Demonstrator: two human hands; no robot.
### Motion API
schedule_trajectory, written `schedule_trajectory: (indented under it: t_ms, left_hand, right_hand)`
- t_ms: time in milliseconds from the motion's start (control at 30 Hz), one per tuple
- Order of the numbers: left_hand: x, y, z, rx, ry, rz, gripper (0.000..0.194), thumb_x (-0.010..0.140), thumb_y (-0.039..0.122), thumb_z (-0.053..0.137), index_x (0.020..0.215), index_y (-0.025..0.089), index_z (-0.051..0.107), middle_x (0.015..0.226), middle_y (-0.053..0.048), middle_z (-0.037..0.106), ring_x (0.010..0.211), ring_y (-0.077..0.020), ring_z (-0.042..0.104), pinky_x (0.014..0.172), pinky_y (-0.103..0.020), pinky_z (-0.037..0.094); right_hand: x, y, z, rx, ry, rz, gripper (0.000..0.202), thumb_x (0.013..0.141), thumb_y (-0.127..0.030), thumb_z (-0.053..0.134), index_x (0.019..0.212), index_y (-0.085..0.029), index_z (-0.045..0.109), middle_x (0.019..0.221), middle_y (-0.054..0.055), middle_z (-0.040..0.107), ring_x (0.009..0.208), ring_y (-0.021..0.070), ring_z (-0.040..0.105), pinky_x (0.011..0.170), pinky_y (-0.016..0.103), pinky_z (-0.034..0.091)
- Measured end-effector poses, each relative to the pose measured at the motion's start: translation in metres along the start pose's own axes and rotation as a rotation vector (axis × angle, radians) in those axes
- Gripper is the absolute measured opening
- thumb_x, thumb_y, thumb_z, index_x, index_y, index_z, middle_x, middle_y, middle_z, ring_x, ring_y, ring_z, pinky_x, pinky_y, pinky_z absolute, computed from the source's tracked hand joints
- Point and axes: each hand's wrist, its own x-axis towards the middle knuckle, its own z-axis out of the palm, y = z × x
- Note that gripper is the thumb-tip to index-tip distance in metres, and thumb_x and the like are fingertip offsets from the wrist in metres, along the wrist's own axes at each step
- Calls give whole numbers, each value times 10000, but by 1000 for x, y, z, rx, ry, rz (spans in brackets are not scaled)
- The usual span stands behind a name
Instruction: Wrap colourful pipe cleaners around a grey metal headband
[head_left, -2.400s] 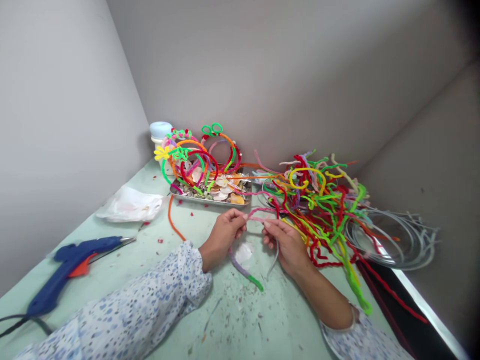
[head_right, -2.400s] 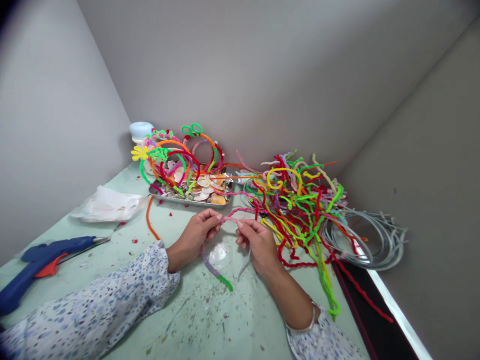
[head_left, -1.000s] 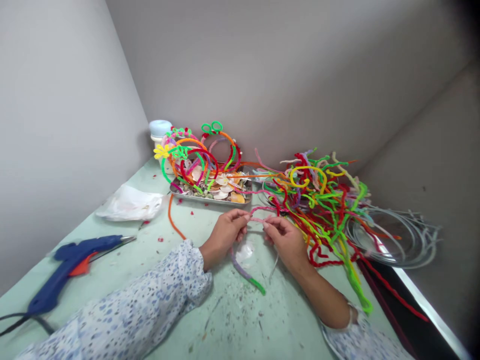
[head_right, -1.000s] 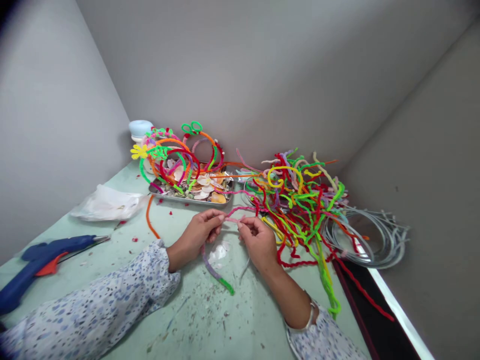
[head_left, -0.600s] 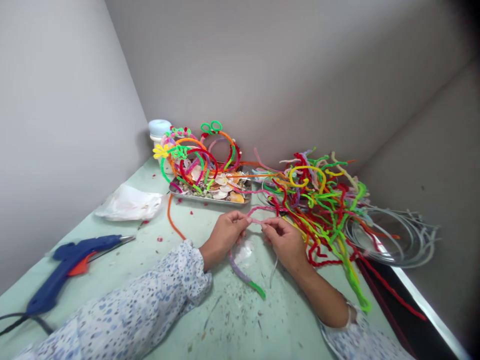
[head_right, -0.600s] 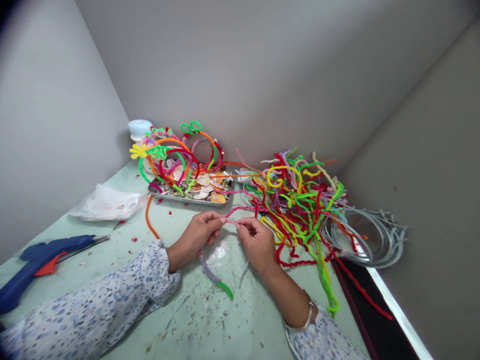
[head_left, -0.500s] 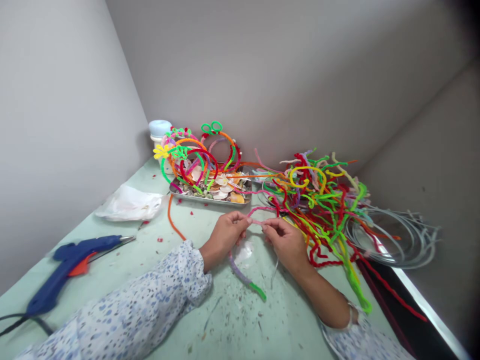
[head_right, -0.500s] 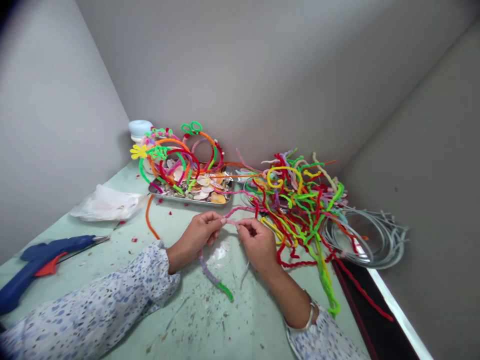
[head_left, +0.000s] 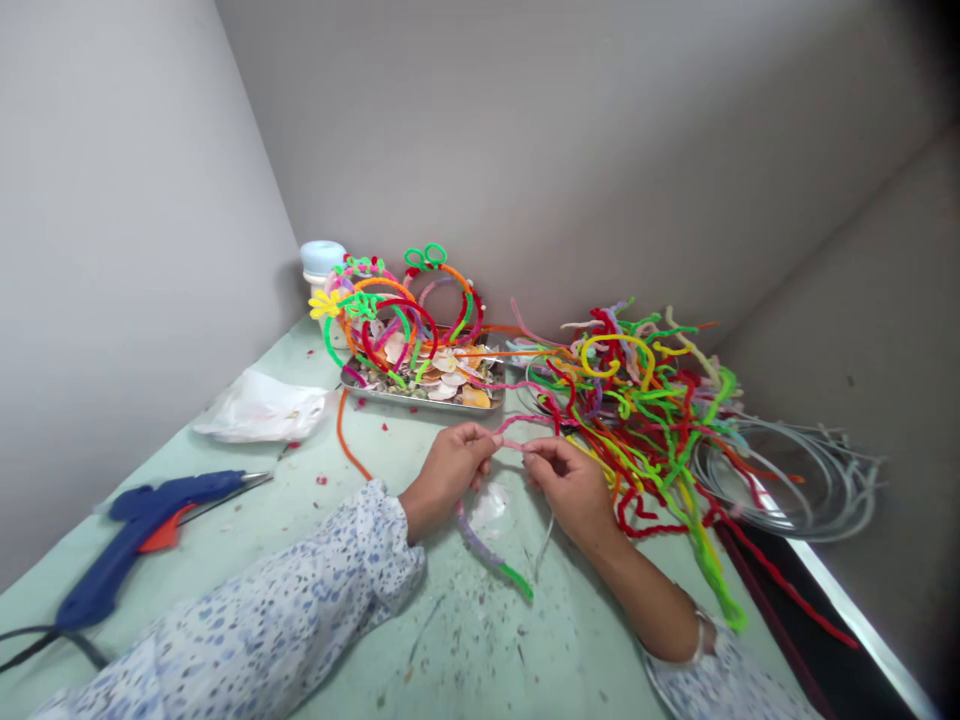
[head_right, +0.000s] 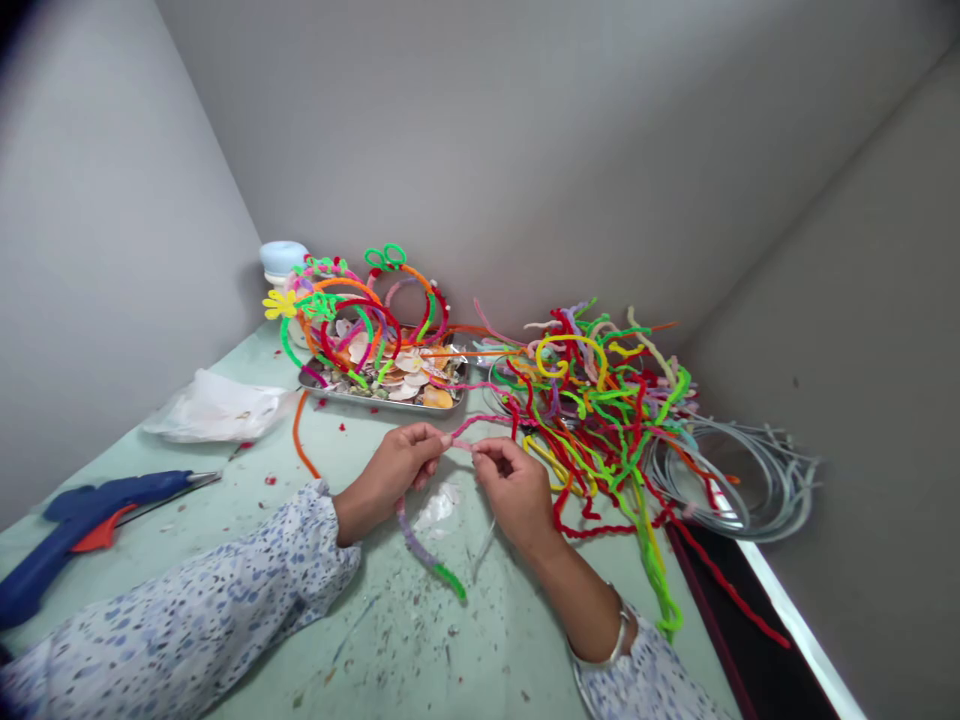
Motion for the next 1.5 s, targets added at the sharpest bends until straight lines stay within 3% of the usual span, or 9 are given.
schedule_trajectory:
  t_ms: [267,467,600,1067,1500]
  left_hand:
    - [1,0,-1,-4,-13,-9,237,764,387,559,736,152,540,519,45,467,345,-40,354,337,-167,203]
    - [-1,8,0,-40,-28,-27,222,754,363,573,741,144,544,499,57,437,358,-34,326,354,-167,205]
    - [0,9,0,-18,-52,-20,235,742,377,583,757,144,558,492,61,433,364,-38,327,361,-173,215]
    - [-1,8,-2,-3,-108,-4,251,743,399,589,725,152,546,479,62,429,361,-41,325,361,-174,222]
    - [1,6,-2,6,-63,-3,240,731,385,592,704,152,541,476,59,427,358,-44,328,360,-179,224]
  right_hand:
    - [0,-4,-2,-32,14,-12,121,737,-291,619,772,-185,664,592,-1,600,527,135,517,503,242,410]
    - [2,-2,-6,352,-112,199,239,744,-371,616,845,-155,628,651,14,625,509,115,545,467,222,411]
    - [6,-1,-9,478,-151,312,258,726,-398,637,777,-147,614,605,11,619,467,105,538,426,205,371]
    - [10,-5,-17,498,-315,397,216,698,-337,703,740,-150,603,585,-35,573,474,69,513,471,187,390]
    - [10,-3,-12,256,-285,351,290,707,-438,660,763,-157,614,616,-21,581,482,107,534,471,230,428]
